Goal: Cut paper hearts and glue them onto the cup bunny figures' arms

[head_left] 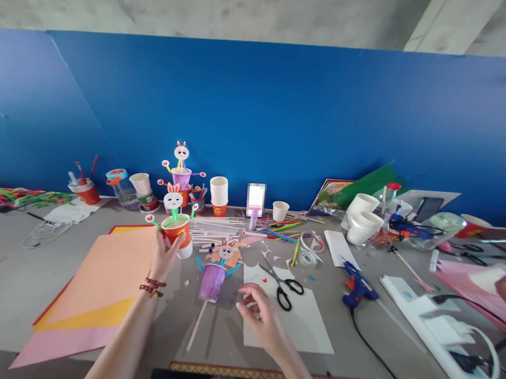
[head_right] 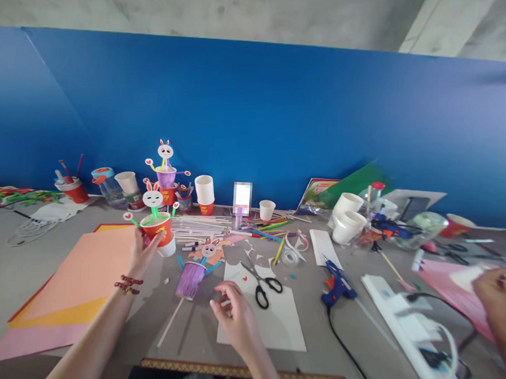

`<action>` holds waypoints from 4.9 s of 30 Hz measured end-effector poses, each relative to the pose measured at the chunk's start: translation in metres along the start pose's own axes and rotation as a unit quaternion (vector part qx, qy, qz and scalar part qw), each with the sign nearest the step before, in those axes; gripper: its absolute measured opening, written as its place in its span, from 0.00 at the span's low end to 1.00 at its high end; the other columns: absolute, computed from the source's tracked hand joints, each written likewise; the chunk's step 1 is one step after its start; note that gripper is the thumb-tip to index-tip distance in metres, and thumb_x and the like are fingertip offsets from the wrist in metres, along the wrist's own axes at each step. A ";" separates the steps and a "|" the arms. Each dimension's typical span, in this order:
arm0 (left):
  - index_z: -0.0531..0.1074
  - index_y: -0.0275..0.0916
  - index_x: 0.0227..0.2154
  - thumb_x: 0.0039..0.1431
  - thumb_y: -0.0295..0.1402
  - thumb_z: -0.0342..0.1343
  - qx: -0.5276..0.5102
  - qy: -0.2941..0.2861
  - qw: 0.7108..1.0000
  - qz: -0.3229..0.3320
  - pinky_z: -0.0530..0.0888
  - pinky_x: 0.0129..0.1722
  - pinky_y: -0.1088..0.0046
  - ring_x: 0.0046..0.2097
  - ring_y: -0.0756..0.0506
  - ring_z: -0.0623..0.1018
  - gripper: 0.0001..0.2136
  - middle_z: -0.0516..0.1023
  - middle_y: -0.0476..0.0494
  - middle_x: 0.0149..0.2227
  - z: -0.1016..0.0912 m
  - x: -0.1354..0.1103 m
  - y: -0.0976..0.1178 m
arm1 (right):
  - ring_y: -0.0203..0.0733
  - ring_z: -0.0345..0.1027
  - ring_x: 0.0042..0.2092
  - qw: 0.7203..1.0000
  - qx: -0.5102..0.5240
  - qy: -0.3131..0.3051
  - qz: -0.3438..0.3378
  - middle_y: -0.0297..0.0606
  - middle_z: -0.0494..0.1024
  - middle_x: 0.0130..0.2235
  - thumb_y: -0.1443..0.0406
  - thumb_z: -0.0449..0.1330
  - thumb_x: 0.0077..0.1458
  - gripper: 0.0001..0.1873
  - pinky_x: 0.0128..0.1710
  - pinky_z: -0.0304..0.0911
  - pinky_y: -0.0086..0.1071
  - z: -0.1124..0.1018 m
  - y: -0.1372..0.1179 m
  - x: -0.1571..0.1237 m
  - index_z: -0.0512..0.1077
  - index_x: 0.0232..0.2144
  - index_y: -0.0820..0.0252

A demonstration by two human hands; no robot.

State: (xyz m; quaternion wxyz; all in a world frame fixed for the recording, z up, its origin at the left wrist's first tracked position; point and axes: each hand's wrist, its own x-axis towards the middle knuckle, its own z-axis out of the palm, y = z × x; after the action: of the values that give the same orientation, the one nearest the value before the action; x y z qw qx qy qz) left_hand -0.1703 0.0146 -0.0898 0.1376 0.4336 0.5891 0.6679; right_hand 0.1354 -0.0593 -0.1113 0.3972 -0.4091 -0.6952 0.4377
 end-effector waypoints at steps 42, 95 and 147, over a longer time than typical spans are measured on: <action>0.66 0.40 0.56 0.52 0.39 0.67 -0.118 -0.364 0.913 -0.140 0.75 0.52 0.64 0.52 0.38 0.77 0.29 0.77 0.37 0.52 0.009 -0.128 0.084 | 0.37 0.68 0.30 0.978 0.179 0.100 -0.025 0.36 0.74 0.30 0.58 0.63 0.59 0.11 0.31 0.66 0.29 -0.009 -0.049 0.026 0.74 0.30 0.59; 0.71 0.39 0.52 0.48 0.43 0.69 -0.129 -0.349 0.910 -0.183 0.80 0.44 0.66 0.47 0.37 0.80 0.29 0.79 0.34 0.49 0.028 -0.144 0.097 | 0.66 0.75 0.45 0.765 -0.284 0.417 0.401 0.52 0.82 0.31 0.54 0.59 0.52 0.17 0.46 0.66 0.51 -0.225 0.058 -0.035 0.78 0.35 0.62; 0.69 0.37 0.51 0.47 0.43 0.70 -0.128 -0.329 0.919 -0.177 0.78 0.49 0.59 0.49 0.35 0.80 0.29 0.79 0.34 0.48 0.040 -0.148 0.094 | 0.29 0.59 0.19 0.923 0.322 0.182 0.107 0.39 0.79 0.26 0.58 0.74 0.45 0.15 0.23 0.60 0.29 -0.120 -0.041 -0.042 0.78 0.30 0.61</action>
State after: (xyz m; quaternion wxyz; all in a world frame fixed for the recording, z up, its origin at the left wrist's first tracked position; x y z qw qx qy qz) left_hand -0.0233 -0.0869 -0.0686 0.4939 0.4960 0.4877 0.5218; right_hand 0.2507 -0.0756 -0.0449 0.5778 -0.4035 -0.3849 0.5959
